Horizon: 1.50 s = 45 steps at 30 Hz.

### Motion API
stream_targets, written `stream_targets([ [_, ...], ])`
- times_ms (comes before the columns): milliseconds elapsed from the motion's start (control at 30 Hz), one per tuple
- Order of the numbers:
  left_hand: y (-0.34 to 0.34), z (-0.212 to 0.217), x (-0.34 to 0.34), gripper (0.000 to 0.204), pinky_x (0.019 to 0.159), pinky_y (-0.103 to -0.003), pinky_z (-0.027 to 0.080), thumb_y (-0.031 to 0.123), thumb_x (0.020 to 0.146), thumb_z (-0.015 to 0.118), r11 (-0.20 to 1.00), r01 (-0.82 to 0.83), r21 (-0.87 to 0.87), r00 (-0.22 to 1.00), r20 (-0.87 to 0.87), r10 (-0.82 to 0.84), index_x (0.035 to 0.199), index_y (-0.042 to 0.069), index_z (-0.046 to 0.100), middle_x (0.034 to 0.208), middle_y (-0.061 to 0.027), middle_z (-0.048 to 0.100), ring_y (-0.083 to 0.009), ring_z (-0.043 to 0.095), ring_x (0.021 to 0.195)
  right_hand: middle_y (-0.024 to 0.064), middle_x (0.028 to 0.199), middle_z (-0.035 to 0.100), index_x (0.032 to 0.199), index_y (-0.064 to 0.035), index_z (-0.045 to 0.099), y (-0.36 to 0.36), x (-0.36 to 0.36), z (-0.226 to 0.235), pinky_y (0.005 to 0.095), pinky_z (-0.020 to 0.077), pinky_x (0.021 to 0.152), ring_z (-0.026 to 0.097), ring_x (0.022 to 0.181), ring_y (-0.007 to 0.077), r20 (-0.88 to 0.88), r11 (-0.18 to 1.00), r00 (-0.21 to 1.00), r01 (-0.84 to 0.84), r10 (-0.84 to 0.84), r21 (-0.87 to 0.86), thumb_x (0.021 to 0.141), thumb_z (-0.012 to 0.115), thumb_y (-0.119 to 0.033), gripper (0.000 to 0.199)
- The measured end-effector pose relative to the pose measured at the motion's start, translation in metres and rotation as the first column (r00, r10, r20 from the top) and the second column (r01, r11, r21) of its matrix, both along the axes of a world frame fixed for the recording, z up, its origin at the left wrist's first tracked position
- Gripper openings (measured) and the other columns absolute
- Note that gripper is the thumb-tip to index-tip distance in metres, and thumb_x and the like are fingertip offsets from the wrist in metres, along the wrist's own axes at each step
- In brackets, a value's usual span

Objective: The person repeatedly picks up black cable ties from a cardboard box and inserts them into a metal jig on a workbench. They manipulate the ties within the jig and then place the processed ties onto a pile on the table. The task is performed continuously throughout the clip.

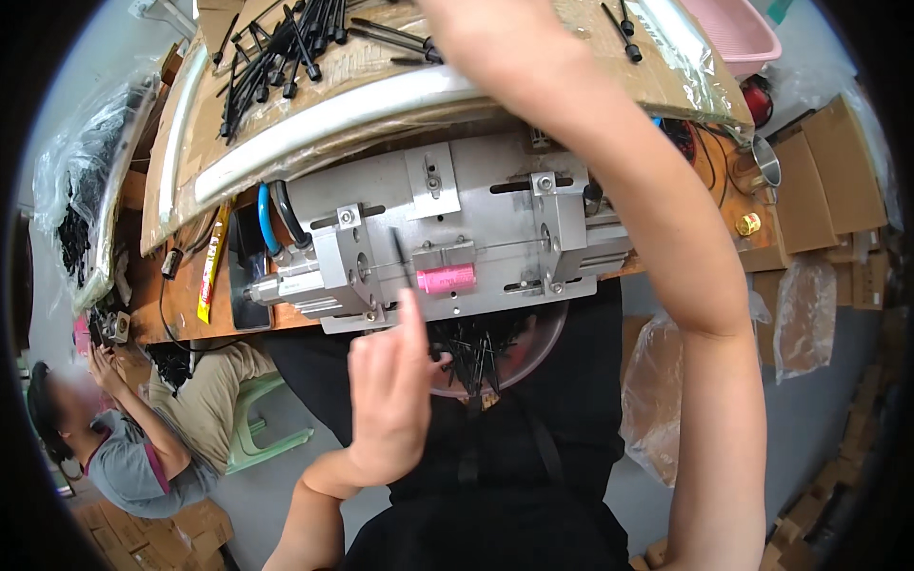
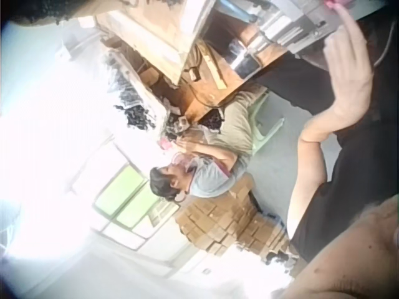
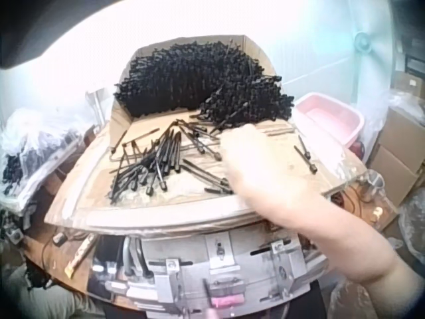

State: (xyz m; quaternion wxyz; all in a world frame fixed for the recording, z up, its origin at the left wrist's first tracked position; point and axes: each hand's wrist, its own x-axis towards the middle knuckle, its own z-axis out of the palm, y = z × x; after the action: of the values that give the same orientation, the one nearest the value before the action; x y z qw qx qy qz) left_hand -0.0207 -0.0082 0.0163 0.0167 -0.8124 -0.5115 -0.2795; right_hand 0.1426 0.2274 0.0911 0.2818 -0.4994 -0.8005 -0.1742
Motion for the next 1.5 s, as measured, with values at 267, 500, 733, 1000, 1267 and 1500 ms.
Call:
stream_targets([
  [267, 0.009, -0.025, 0.023, 0.064, 0.071, -0.029, 0.044, 0.001, 0.077, 0.060, 0.994, 0.032, -0.100, 0.992, -0.115, -0.044, 0.139, -0.009, 0.044, 0.092, -0.0067, 0.049, -0.0182, 0.050, 0.082, 0.0185, 0.088, 0.065, 0.096, 0.0008, 0.061, -0.059, 0.052, 0.050, 0.0375, 0.0500, 0.072, 0.063, 0.081, 0.0295, -0.911, 0.926, 0.398, -0.375, 0.109, -0.053, 0.092, 0.054, -0.009, 0.013],
  [500, 0.013, -0.019, 0.015, 0.069, 0.080, -0.031, 0.047, -0.003, 0.075, 0.059, 0.977, 0.066, -0.205, 0.994, -0.071, -0.082, 0.141, -0.009, 0.040, 0.097, -0.0098, 0.050, -0.0215, 0.052, 0.087, 0.0112, 0.093, 0.066, 0.106, 0.0044, 0.061, -0.176, 0.044, -0.019, 0.0282, 0.0498, 0.073, 0.060, 0.081, 0.0173, -0.810, 0.899, 0.529, -0.439, 0.251, -0.008, 0.088, 0.065, 0.000, 0.019],
  [733, 0.129, 0.054, -0.007, 0.038, 0.071, -0.037, 0.046, -0.008, 0.082, 0.056, 0.969, 0.146, 0.200, 0.973, 0.145, -0.177, 0.114, 0.009, 0.066, 0.079, -0.0078, 0.055, -0.0253, 0.054, 0.074, 0.0133, 0.082, 0.063, 0.129, 0.0095, 0.055, -0.229, 0.009, -0.098, 0.0330, 0.0496, 0.062, 0.060, 0.068, 0.0227, -0.570, 0.917, 0.804, -0.340, 0.168, -0.210, 0.067, 0.073, 0.015, 0.064],
  [1000, 0.236, 0.108, -0.001, 0.018, 0.078, -0.035, 0.052, 0.003, 0.087, 0.062, 0.903, 0.343, -0.257, 0.933, -0.017, -0.359, 0.104, 0.002, 0.069, 0.095, -0.0166, 0.067, -0.0276, 0.066, 0.090, 0.0066, 0.065, 0.050, 0.131, 0.0064, 0.055, -0.221, -0.010, -0.117, 0.0328, 0.0438, 0.056, 0.049, 0.059, 0.0187, -0.481, 0.907, 0.858, -0.336, 0.183, -0.255, 0.074, 0.073, 0.005, 0.060],
  [1267, 0.248, 0.099, -0.021, 0.013, 0.081, -0.035, 0.051, 0.002, 0.086, 0.065, 0.858, 0.514, -0.009, 0.858, -0.012, -0.514, 0.099, 0.001, 0.067, 0.092, -0.0143, 0.066, -0.0278, 0.063, 0.089, 0.0043, 0.069, 0.056, 0.126, 0.0001, 0.061, -0.208, 0.011, -0.056, 0.0302, 0.0477, 0.054, 0.058, 0.064, 0.0179, -0.337, 0.909, 0.912, -0.328, 0.233, -0.259, 0.074, 0.079, -0.013, 0.056],
  [1500, 0.231, 0.122, -0.020, 0.018, 0.069, -0.030, 0.044, 0.004, 0.088, 0.064, 0.900, 0.436, 0.015, 0.897, 0.068, -0.436, 0.104, 0.006, 0.068, 0.085, -0.0063, 0.056, -0.0182, 0.051, 0.076, 0.0125, 0.075, 0.063, 0.090, 0.0004, 0.065, -0.051, 0.045, 0.023, 0.0378, 0.0463, 0.066, 0.059, 0.070, 0.0330, -0.043, 0.994, 0.995, -0.097, 0.095, -0.044, 0.083, 0.069, -0.014, 0.017],
])
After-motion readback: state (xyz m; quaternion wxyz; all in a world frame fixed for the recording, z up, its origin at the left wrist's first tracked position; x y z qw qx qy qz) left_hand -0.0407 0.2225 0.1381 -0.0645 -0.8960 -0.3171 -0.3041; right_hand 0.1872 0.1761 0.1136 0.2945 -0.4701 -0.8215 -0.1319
